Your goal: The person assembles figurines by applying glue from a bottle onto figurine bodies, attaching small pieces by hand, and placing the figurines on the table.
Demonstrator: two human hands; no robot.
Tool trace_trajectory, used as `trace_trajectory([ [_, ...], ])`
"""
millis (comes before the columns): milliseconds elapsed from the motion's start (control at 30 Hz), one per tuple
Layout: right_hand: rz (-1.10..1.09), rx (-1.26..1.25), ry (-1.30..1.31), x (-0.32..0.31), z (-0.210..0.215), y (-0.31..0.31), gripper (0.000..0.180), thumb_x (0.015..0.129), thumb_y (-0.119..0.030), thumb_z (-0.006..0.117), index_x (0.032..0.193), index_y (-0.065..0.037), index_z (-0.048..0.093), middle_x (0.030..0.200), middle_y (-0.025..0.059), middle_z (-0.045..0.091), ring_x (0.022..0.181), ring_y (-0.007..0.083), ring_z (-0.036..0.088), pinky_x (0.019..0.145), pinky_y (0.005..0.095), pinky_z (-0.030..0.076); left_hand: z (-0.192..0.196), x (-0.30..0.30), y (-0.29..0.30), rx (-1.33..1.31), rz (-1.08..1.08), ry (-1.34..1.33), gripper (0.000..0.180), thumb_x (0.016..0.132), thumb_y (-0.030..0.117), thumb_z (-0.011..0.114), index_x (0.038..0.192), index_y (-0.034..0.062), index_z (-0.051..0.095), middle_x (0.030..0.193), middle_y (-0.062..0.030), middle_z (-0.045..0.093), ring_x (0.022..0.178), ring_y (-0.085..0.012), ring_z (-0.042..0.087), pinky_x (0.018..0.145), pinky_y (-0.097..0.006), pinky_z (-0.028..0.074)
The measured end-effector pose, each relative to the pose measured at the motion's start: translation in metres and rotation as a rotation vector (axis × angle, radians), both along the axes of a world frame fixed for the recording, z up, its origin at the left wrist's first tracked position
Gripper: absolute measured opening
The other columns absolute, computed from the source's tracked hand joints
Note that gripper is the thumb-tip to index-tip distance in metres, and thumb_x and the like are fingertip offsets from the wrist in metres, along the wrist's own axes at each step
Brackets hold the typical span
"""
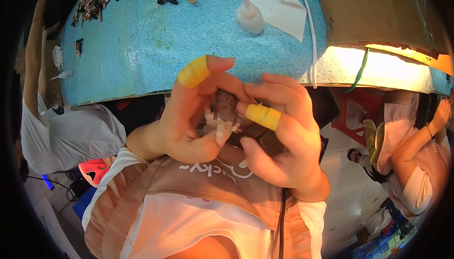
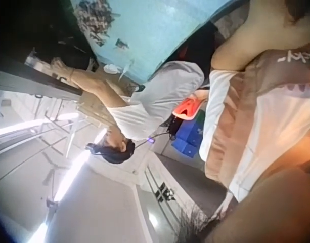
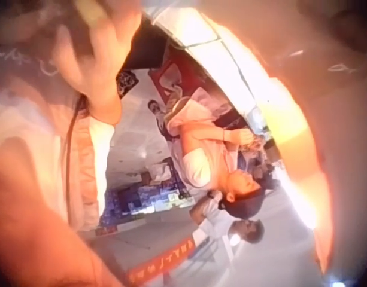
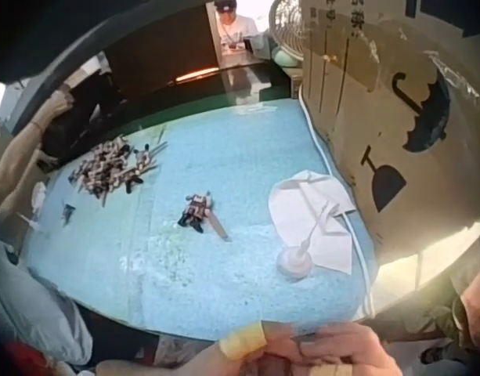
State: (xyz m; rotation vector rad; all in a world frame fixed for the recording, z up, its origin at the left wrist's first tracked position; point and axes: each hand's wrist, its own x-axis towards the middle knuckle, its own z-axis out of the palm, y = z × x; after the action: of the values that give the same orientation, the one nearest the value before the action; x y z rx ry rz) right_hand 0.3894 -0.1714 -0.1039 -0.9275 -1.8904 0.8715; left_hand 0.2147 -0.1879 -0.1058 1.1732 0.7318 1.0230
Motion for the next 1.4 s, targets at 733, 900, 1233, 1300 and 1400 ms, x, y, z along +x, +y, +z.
trace_trajectory([
  [733, 0.012, -0.004, -0.057, 0.006, 0.002, -0.001, 0.023, 0.055, -0.006, 0.071, 0.071, 0.001, 0.057, 0.089, 0.0146, 0.058, 0.092, 0.0327, 0.053, 0.078, 0.0396, 0.044, 0.012, 0.010, 0.003, 0.526, 0.054, 0.694, 0.061, 0.062, 0.007, 0.062, 0.117, -0.0053, 0.037, 0.091, -0.0137, 0.051, 0.075, -0.0286, 0.050, 0.066, -0.036, 0.042],
  [900, 0.046, -0.195, 0.180, 0.009, -0.003, -0.002, 0.027, 0.060, -0.009, 0.070, 0.081, 0.004, 0.061, 0.095, 0.0182, 0.057, 0.092, 0.0322, 0.053, 0.078, 0.0393, 0.044, 0.010, 0.010, 0.000, 0.231, 0.048, 0.446, 0.059, 0.069, 0.009, 0.063, 0.120, -0.0053, 0.035, 0.090, -0.0160, 0.052, 0.077, -0.0312, 0.052, 0.068, -0.036, 0.042],
  [1233, 0.118, -0.052, 0.174, 0.011, -0.005, 0.000, 0.036, 0.062, -0.020, 0.073, 0.088, 0.003, 0.062, 0.101, 0.0182, 0.055, 0.092, 0.0319, 0.053, 0.079, 0.0389, 0.045, 0.015, -0.002, -0.001, 0.234, -0.082, 0.344, 0.058, 0.075, -0.003, 0.052, 0.126, -0.0041, 0.025, 0.115, -0.0189, 0.044, 0.100, -0.0209, 0.051, 0.083, -0.032, 0.043],
  [1300, 0.116, -0.056, 0.176, 0.011, -0.005, -0.001, 0.036, 0.062, -0.019, 0.073, 0.088, 0.003, 0.062, 0.100, 0.0180, 0.055, 0.091, 0.0316, 0.053, 0.079, 0.0388, 0.045, 0.015, -0.002, -0.001, 0.241, -0.085, 0.354, 0.058, 0.074, -0.003, 0.052, 0.125, -0.0045, 0.025, 0.115, -0.0190, 0.044, 0.100, -0.0206, 0.051, 0.084, -0.032, 0.043],
  [1400, 0.109, -0.062, 0.177, 0.011, -0.005, -0.002, 0.036, 0.061, -0.018, 0.073, 0.087, 0.003, 0.063, 0.099, 0.0177, 0.055, 0.090, 0.0310, 0.053, 0.078, 0.0390, 0.045, 0.016, -0.001, 0.000, 0.241, -0.103, 0.363, 0.057, 0.074, -0.003, 0.051, 0.125, -0.0051, 0.024, 0.115, -0.0191, 0.044, 0.101, -0.0205, 0.050, 0.084, -0.031, 0.043],
])
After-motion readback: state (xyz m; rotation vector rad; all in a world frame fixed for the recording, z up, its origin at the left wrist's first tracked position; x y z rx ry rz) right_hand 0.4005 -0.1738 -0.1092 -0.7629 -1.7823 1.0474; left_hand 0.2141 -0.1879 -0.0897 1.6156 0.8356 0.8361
